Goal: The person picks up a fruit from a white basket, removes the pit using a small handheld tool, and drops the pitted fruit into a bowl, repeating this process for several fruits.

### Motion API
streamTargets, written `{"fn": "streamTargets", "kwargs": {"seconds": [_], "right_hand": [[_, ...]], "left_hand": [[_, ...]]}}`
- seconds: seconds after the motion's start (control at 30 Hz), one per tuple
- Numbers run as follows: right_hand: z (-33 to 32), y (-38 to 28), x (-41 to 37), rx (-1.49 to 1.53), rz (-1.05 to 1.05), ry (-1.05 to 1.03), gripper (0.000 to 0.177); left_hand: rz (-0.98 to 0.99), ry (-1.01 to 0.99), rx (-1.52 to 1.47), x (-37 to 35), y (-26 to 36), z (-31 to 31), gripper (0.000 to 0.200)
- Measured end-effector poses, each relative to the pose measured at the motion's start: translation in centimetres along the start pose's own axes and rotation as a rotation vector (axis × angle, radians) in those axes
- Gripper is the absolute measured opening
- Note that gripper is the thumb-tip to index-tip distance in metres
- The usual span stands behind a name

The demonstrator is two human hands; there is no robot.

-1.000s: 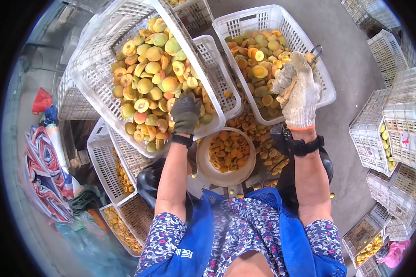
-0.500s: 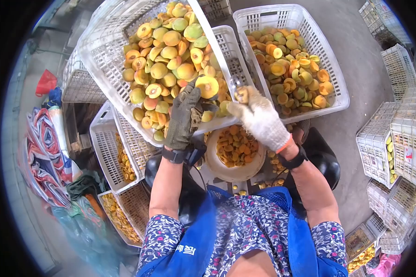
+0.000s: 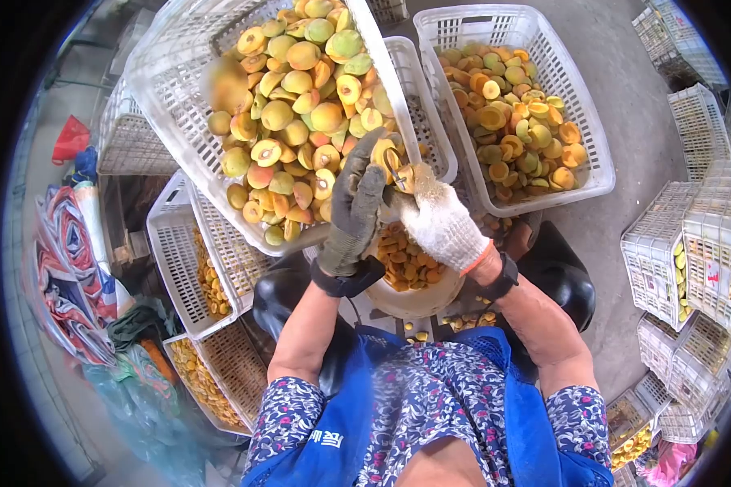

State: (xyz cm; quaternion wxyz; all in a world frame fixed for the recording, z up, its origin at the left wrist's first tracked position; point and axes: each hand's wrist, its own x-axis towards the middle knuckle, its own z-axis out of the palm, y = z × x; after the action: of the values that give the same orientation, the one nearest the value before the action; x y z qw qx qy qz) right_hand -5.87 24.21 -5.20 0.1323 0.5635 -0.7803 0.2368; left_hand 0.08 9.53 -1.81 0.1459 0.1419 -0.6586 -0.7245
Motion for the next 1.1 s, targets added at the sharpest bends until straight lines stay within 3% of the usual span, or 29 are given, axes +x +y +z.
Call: {"fn": "streamTargets", "kwargs": {"seconds": [0.07,0.13,0.2,0.27,0.33,0.4,0.43,0.5,0.53,0.6,0.7,0.73,0.77,0.8,0.87,0.9,0.93,1.0,1.03,1.07,1.1], "right_hand": [[0.4,-0.6,0.2,0.018,0.028,0.012,0.016],[0.9,-0.9,0.2,0.035,0.061,0.022,0.016],[1.3,-1.1,0.2,0.101,0.023,0.025,0.016],[2.2,-0.8,0.0,0.171,0.017,0.020,0.017],[2.5,-0.4,-0.1,0.239,0.006,0.018,0.017],[1.8,-0.2,0.1,0.525,0.215,-0.261,0.023],[1.7,-0.3,0.2,0.526,0.216,-0.262,0.023],[1.2,-0.5,1.0,1.005,0.487,-0.125,0.023],[0.4,-0.2,1.2,1.007,0.490,-0.125,0.023],[-2.4,0.4,2.4,1.166,0.775,-0.596,0.035],[-2.0,0.9,1.4,1.259,0.773,-0.661,0.032],[-2.0,1.0,1.2,1.361,0.784,-0.708,0.026],[-2.1,1.1,1.4,1.355,0.707,-0.704,0.028],[-2.5,1.3,1.6,1.360,0.710,-0.699,0.028],[-3.7,1.9,2.4,1.066,0.602,-1.024,0.027],[-1.0,1.1,1.2,0.991,0.244,-0.723,0.026],[0.0,1.1,-1.1,0.659,-0.007,-0.878,0.024],[-1.6,-1.1,-3.0,0.408,0.260,-0.918,0.022],[-1.4,-1.0,-3.4,0.407,0.271,-0.912,0.022],[-0.7,-0.8,-4.0,0.411,0.308,-0.858,0.022],[0.4,-0.5,-4.8,0.413,0.340,-0.804,0.022]], "left_hand": [[0.091,0.031,0.105,0.2,-1.2,0.5,0.047],[0.228,0.104,-0.036,0.4,-2.3,1.3,0.049],[0.223,0.130,-0.042,0.2,-2.6,1.5,0.047],[0.123,0.114,-0.250,0.0,-2.9,1.3,0.048],[0.180,0.089,-0.097,0.0,-2.6,0.8,0.048],[0.236,0.063,0.058,0.0,-2.3,0.4,0.050],[0.138,0.058,0.028,0.0,-2.1,0.3,0.051],[0.038,0.053,-0.001,-0.1,-2.1,0.0,0.053],[-0.033,0.027,-0.036,-0.1,-2.1,-0.2,0.053],[-0.111,-0.001,-0.069,-0.3,-2.2,-1.0,0.053],[-0.176,-0.114,0.011,-0.3,-2.9,-2.8,0.047],[-0.064,-0.161,0.257,-0.5,-4.3,-3.9,0.042],[0.051,-0.207,0.502,-0.5,-4.0,-4.2,0.037],[0.049,-0.213,0.505,-0.5,-3.5,-4.4,0.037],[-0.279,-0.376,0.284,-0.6,-2.0,-4.7,0.030],[-0.196,-0.411,0.435,-1.0,-2.1,-5.1,0.030],[-0.193,-0.418,0.439,-1.5,-1.9,-5.6,0.030],[0.374,-0.374,1.032,-1.8,-0.5,-6.0,0.031],[-0.079,-0.431,1.121,-0.2,0.1,-5.9,0.031],[-0.078,-0.433,1.118,1.5,1.8,-5.9,0.031],[-0.144,-0.518,0.675,3.3,4.0,-6.0,0.031]]}}
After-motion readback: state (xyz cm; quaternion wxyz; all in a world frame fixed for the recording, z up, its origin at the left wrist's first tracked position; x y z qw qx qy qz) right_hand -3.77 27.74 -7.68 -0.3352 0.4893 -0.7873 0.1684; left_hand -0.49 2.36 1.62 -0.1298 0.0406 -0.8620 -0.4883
